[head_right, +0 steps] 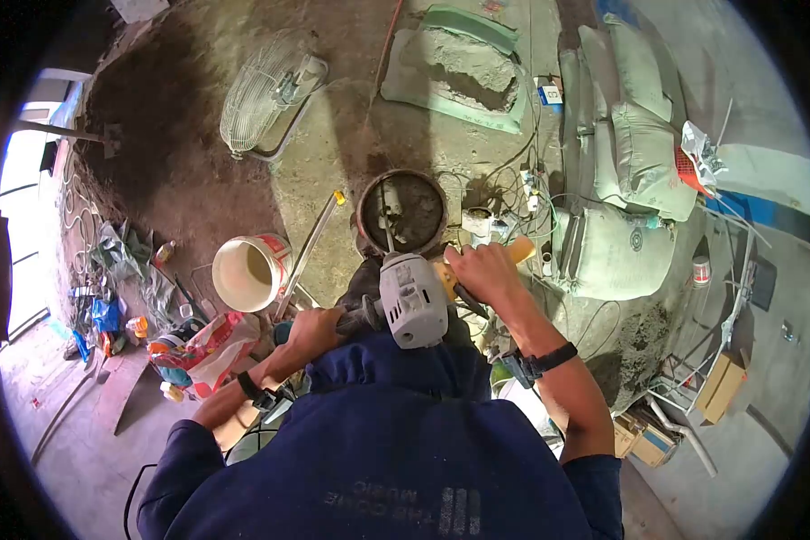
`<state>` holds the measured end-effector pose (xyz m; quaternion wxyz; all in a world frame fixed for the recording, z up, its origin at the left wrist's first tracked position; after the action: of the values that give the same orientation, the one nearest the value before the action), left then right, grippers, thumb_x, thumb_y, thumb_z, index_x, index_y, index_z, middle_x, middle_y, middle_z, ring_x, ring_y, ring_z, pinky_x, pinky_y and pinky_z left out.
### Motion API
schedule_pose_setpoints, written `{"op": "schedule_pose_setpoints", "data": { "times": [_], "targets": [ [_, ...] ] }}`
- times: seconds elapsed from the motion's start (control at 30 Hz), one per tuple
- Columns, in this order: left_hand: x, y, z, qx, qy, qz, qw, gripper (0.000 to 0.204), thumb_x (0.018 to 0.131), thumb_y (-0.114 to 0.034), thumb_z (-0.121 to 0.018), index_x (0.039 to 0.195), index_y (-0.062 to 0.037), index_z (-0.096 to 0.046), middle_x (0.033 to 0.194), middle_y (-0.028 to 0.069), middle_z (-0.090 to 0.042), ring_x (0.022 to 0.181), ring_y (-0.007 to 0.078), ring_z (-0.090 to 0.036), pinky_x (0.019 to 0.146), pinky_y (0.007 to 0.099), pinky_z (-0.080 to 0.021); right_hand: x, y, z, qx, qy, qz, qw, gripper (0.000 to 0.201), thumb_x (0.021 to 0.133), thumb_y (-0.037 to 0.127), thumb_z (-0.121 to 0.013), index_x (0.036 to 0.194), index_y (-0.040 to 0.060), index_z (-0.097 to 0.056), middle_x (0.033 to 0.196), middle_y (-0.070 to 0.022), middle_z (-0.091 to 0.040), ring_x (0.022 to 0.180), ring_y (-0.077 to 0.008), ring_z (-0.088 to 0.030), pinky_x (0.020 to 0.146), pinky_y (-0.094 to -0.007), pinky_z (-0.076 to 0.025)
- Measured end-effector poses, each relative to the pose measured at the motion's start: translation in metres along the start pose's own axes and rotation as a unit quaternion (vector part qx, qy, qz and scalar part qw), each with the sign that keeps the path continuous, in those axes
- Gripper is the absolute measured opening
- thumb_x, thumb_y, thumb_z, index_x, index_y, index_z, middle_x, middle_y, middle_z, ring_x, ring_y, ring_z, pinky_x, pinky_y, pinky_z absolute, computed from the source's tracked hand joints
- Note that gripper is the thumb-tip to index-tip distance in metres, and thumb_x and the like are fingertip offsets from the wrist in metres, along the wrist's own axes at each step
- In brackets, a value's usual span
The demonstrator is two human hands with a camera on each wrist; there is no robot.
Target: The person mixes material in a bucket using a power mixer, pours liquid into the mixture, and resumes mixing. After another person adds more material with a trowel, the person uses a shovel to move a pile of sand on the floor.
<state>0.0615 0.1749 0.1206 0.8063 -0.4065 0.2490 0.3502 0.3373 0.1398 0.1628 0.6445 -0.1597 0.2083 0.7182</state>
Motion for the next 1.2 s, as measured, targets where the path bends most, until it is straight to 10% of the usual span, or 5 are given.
{"op": "schedule_pose_setpoints", "data": {
  "times": [1.2],
  "targets": [
    [0.013, -0.024, -0.005, -0.100, -0.027, -0.001, 0.995, 0.039, 0.074, -0.032, -0.073, 0.105, -0.0087, -0.065, 0.087, 0.0218, -0.070, 0.085, 0.0408, -0.068, 0.076, 0.0494, -0.053, 0.017, -0.017, 0.047, -0.051, -0.019, 0.048, 0.997, 0.010, 0.087, 0.013, -0.057, 0.095, 0.0085, -0.061, 0.081, -0.0114, -0.070, 0.076, -0.0299, -0.071, 0.065, -0.0432, -0.054]
  ]
}}
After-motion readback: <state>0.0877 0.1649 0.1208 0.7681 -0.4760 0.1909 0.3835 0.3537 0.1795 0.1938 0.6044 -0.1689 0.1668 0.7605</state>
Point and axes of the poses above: each hand's wrist, its own x-axis towards the middle knuckle, its own z-axis out of the back of the hand, y = z × x, the point moved 9 cm from there along x, towards the middle knuckle
